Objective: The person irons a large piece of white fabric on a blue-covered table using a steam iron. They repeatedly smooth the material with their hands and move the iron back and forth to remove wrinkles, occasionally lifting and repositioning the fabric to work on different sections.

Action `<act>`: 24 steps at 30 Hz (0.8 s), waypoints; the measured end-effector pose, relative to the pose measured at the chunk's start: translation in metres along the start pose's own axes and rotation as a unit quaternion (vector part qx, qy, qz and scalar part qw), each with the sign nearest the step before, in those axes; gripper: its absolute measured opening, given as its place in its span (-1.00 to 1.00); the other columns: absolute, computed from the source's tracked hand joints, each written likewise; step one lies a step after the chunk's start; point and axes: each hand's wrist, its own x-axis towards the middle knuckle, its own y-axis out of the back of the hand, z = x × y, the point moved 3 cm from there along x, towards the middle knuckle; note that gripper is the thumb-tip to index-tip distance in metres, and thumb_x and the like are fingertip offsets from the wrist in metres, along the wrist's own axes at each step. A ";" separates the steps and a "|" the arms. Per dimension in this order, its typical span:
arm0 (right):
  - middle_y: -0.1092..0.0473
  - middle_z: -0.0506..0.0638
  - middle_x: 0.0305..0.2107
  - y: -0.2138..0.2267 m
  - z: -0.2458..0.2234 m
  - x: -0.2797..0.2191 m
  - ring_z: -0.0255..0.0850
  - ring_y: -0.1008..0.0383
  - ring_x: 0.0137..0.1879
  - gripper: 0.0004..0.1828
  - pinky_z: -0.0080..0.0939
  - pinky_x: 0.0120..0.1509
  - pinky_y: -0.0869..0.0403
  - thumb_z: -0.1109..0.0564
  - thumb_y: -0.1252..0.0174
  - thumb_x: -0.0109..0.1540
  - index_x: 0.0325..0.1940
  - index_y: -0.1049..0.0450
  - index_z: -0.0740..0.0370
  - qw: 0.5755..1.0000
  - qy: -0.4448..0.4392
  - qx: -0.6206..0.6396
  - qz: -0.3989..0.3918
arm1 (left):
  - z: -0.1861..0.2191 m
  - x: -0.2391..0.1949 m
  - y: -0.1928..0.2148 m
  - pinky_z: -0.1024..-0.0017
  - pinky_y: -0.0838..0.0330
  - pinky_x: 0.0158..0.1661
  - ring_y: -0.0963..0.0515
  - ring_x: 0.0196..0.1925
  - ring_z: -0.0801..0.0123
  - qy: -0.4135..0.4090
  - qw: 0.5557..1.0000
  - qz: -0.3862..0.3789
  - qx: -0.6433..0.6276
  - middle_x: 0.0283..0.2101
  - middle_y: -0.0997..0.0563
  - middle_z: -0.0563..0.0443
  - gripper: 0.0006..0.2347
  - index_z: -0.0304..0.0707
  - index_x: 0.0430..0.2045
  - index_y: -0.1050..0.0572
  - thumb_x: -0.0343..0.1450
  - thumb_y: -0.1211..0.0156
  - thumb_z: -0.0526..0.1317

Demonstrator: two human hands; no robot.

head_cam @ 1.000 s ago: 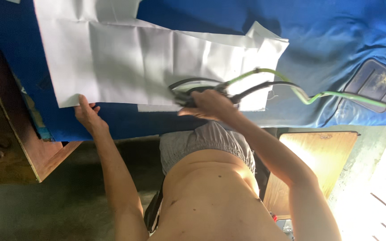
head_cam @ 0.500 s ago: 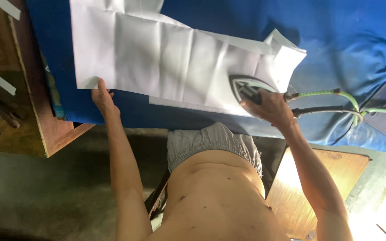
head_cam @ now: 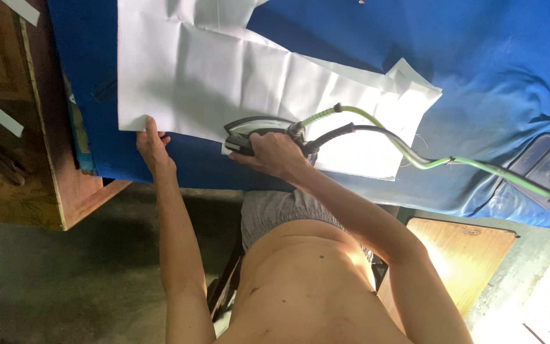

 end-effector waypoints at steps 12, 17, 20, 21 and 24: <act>-0.55 0.28 -0.36 0.034 0.104 -0.083 0.19 -0.62 -0.05 -0.11 0.11 0.03 -0.55 -0.69 0.04 0.16 -0.21 -0.53 0.22 0.988 -0.144 0.061 -0.018 | -0.058 0.039 0.004 0.74 -0.59 -0.38 -0.52 -0.29 0.57 0.036 0.999 0.024 -0.025 -0.34 -0.48 0.11 -0.54 -0.20 -0.20 -0.55 0.40 -0.41 0.22; -0.58 0.22 -0.31 0.045 0.177 -0.141 0.12 -0.63 -0.01 -0.20 0.06 0.07 -0.54 -0.65 -0.02 0.16 -0.22 -0.56 0.14 0.974 -0.204 0.095 0.019 | -0.048 0.035 0.007 0.78 -0.63 -0.40 -0.59 -0.29 0.59 0.046 0.998 0.027 -0.031 -0.36 -0.53 0.11 -0.52 -0.20 -0.23 -0.55 0.36 -0.49 0.23; -0.58 0.26 -0.32 0.071 0.211 -0.204 0.18 -0.62 -0.01 -0.33 0.10 0.02 -0.48 -0.49 -0.06 0.24 -0.21 -0.59 0.18 0.945 -0.256 0.184 0.089 | -0.040 0.032 0.008 0.76 -0.65 -0.39 -0.63 -0.29 0.60 0.049 0.998 0.024 -0.025 -0.38 -0.55 0.12 -0.50 -0.15 -0.25 -0.56 0.33 -0.54 0.28; -0.57 0.28 -0.36 0.084 0.225 -0.230 0.25 -0.61 -0.04 -0.42 0.16 -0.06 -0.44 -0.38 -0.10 0.27 -0.21 -0.61 0.19 0.909 -0.296 0.253 0.152 | -0.039 0.031 0.007 0.74 -0.64 -0.37 -0.63 -0.29 0.60 0.050 0.998 0.022 -0.015 -0.39 -0.55 0.12 -0.48 -0.14 -0.27 -0.56 0.33 -0.54 0.31; -0.56 0.13 -0.28 0.092 0.279 -0.303 -0.05 -0.61 -0.21 -0.53 -0.09 -0.05 -0.53 -0.24 -0.04 0.36 0.02 -0.53 0.18 0.821 -0.386 0.369 0.203 | -0.018 0.025 -0.005 0.39 -0.52 -0.11 -0.70 -0.17 0.43 0.126 0.990 0.028 -0.060 -0.19 -0.70 0.09 -0.40 -0.11 0.05 -0.56 0.22 -0.32 0.23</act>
